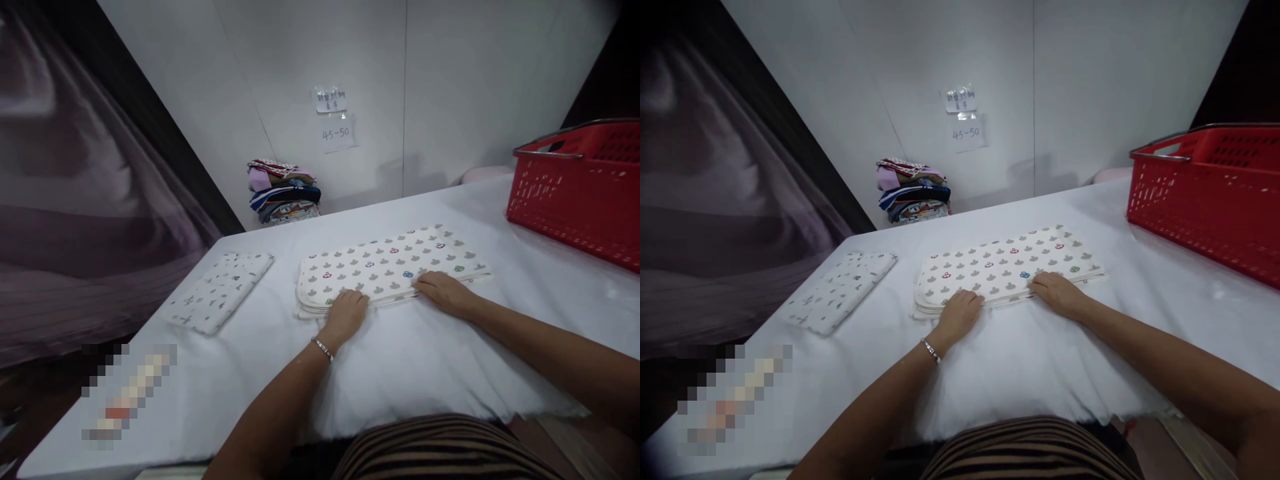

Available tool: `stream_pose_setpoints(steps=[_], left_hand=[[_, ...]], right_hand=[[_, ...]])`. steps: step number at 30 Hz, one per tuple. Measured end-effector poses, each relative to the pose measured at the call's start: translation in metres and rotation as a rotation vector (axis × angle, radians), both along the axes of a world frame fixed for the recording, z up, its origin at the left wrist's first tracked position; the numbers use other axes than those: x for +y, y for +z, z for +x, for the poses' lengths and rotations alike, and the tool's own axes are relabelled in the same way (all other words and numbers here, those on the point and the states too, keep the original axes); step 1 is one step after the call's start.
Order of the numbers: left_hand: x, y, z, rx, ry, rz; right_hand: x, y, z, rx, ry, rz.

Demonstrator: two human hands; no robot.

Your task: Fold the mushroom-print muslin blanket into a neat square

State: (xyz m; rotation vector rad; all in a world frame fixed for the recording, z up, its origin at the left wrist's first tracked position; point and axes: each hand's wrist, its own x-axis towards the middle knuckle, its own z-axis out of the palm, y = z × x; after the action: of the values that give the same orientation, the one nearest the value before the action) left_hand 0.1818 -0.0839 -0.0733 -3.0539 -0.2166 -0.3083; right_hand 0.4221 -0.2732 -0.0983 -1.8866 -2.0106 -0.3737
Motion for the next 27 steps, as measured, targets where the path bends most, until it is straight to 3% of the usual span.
stream_pose_setpoints(steps=[12, 18, 27], left_hand=[[-0.005, 0.000, 0.009, -0.091, -0.032, -0.016], [-0.003, -0.008, 0.012, -0.110, -0.013, 0.009], [-0.002, -0.009, 0.011, -0.144, -0.023, 0.052]], right_hand=[[0.000, 0.013, -0.004, 0.046, -0.099, -0.131], [-0.029, 0.022, 0.014, -0.003, -0.187, -0.134], [-0.072, 0.010, 0.065, -0.065, -0.239, -0.030]])
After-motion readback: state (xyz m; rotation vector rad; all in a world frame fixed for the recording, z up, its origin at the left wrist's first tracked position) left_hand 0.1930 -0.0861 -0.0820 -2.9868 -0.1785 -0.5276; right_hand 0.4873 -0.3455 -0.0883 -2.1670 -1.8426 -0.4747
